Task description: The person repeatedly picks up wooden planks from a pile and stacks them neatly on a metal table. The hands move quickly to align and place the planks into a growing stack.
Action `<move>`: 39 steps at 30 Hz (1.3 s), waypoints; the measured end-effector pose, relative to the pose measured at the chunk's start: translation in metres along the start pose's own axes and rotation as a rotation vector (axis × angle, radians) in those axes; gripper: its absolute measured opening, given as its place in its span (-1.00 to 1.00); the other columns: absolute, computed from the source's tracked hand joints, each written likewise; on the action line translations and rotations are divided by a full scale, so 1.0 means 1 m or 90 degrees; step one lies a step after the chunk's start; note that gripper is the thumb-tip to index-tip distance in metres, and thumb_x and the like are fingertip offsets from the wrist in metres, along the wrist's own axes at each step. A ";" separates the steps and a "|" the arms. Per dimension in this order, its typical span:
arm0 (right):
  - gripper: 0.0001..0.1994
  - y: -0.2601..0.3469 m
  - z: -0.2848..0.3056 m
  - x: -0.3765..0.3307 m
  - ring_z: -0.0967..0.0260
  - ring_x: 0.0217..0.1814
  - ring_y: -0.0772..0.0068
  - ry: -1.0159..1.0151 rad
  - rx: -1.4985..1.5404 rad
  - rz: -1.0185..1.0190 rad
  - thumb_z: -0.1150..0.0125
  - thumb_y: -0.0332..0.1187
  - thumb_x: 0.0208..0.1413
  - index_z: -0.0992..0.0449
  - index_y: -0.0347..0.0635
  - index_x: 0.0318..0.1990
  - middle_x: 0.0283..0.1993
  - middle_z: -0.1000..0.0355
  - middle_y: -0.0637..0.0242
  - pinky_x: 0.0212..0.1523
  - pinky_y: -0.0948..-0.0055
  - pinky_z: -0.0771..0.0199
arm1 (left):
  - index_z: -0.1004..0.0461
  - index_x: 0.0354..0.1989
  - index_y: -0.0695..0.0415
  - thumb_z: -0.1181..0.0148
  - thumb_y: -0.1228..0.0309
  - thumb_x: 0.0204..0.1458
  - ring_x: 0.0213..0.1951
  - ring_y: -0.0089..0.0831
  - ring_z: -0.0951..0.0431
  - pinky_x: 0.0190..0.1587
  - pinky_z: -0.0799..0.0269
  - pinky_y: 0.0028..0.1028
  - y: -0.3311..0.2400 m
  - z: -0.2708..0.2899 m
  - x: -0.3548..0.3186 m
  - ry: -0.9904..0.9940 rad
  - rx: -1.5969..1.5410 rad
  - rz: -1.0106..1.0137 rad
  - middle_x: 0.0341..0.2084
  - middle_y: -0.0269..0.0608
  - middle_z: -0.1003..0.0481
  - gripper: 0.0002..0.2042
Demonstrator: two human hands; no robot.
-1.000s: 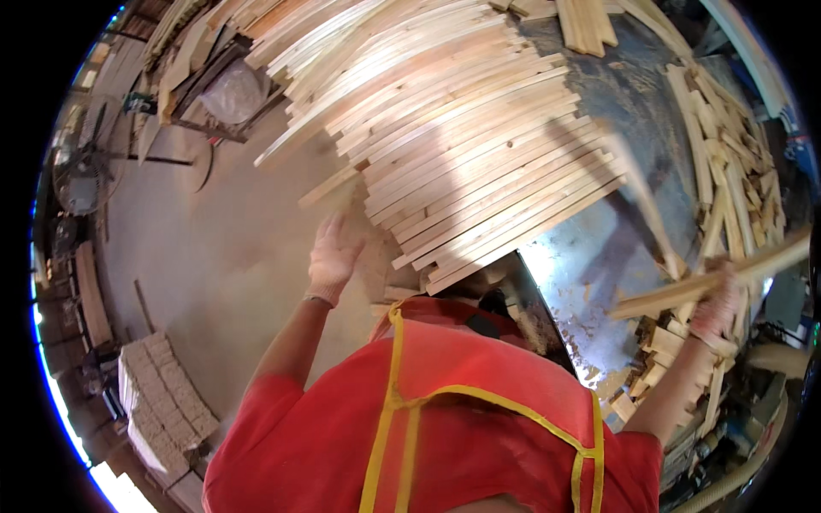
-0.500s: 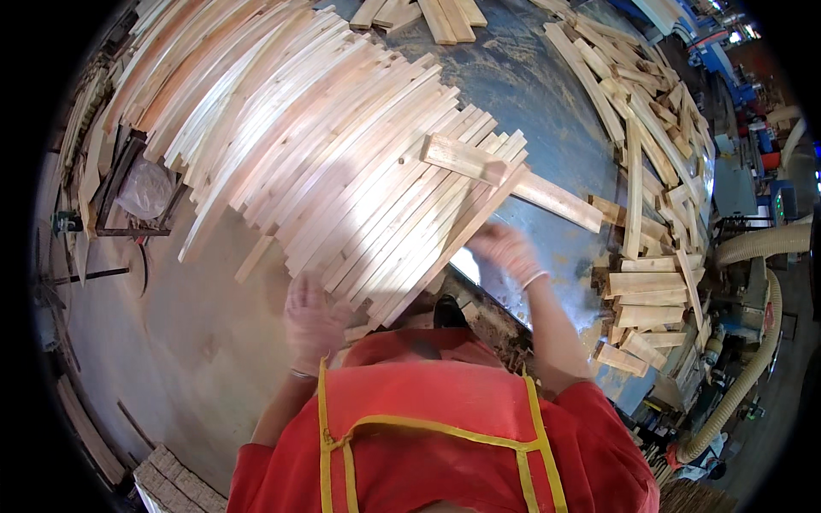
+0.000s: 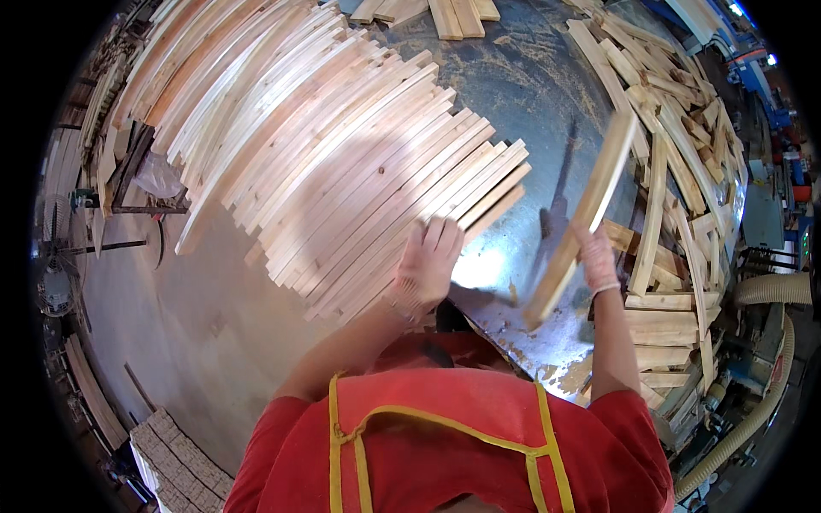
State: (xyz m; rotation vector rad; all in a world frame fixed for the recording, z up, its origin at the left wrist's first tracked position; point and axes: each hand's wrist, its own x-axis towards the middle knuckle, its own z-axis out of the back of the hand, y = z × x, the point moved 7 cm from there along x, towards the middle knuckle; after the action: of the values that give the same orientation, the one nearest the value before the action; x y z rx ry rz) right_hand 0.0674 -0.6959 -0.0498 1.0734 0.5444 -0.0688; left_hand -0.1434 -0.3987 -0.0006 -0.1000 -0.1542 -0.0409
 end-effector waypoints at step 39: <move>-0.14 -0.031 -0.164 -0.070 -0.59 0.03 0.19 0.055 0.022 -0.072 -0.50 0.21 0.23 -0.45 -0.40 0.38 -0.03 -0.65 0.01 0.16 0.23 -0.56 | -0.46 0.33 0.36 -0.34 -0.30 0.10 0.36 0.22 -0.49 0.40 -0.45 -0.02 0.093 -0.033 -0.005 0.280 -0.397 0.469 0.29 0.38 -0.47 -0.08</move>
State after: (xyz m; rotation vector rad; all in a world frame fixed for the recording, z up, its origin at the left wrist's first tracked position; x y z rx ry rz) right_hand -0.0671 -0.5862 -0.1026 1.0820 0.6845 -0.1322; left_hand -0.1385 -0.3097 -0.0425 -0.7578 0.3483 0.6253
